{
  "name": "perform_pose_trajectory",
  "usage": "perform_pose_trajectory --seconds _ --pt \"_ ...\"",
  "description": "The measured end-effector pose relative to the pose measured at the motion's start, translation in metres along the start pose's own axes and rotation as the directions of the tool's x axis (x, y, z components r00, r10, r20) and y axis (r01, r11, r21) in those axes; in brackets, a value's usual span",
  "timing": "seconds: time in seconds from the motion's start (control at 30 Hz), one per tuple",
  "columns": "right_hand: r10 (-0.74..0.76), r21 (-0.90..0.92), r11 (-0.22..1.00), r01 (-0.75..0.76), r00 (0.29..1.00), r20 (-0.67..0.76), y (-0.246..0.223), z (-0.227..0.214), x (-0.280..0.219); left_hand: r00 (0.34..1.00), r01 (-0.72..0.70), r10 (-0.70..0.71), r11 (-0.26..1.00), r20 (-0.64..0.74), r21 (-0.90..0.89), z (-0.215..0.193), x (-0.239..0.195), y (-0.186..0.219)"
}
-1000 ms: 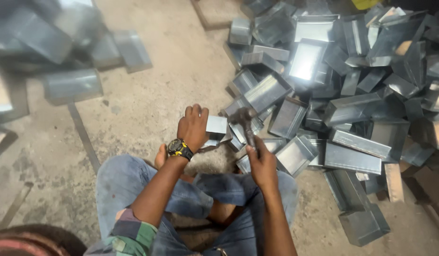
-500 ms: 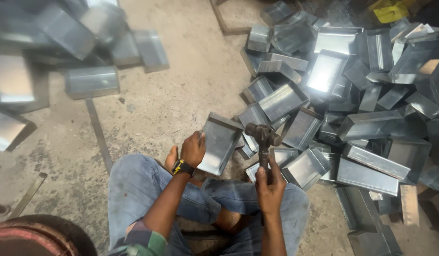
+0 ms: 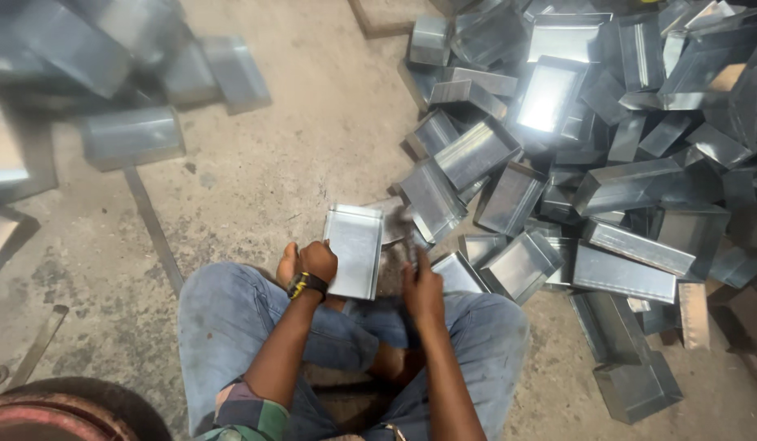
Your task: The person uses a hammer to shape and flatten metal boxes by striking them against a metal block while sitting on the floor.
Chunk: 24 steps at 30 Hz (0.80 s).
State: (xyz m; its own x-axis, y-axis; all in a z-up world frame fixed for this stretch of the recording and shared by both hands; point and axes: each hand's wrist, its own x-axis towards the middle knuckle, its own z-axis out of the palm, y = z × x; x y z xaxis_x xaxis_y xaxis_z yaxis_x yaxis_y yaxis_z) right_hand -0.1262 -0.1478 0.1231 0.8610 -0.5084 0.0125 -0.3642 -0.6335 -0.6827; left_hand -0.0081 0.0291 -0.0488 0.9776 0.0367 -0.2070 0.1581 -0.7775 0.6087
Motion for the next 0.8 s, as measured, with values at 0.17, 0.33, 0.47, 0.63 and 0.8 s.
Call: perform_pose_trajectory --seconds 0.17,0.33,0.47,0.63,0.8 --pt "-0.007 0.089 0.996 0.028 0.973 -0.231 0.003 -0.045 -0.002 0.973 -0.162 0.168 0.986 -0.157 0.048 -0.026 0.006 0.019" --pt "0.069 0.593 0.802 0.077 0.973 -0.22 -0.026 -0.097 -0.023 0.866 -0.453 0.307 0.815 -0.394 -0.362 -0.038 0.004 0.048" --pt "-0.087 0.694 0.673 0.256 0.959 -0.27 -0.045 -0.109 -0.039 0.816 -0.562 0.385 0.705 -0.432 -0.433 -0.03 0.004 0.046" --pt "-0.194 0.724 0.592 0.354 0.934 -0.299 -0.04 -0.091 -0.046 0.83 -0.543 0.384 0.726 -0.405 -0.423 -0.02 0.007 0.032" --pt "-0.056 0.44 0.897 0.035 0.998 0.035 -0.029 -0.062 -0.04 0.846 -0.515 0.367 0.749 -0.386 -0.417 -0.021 0.005 0.035"
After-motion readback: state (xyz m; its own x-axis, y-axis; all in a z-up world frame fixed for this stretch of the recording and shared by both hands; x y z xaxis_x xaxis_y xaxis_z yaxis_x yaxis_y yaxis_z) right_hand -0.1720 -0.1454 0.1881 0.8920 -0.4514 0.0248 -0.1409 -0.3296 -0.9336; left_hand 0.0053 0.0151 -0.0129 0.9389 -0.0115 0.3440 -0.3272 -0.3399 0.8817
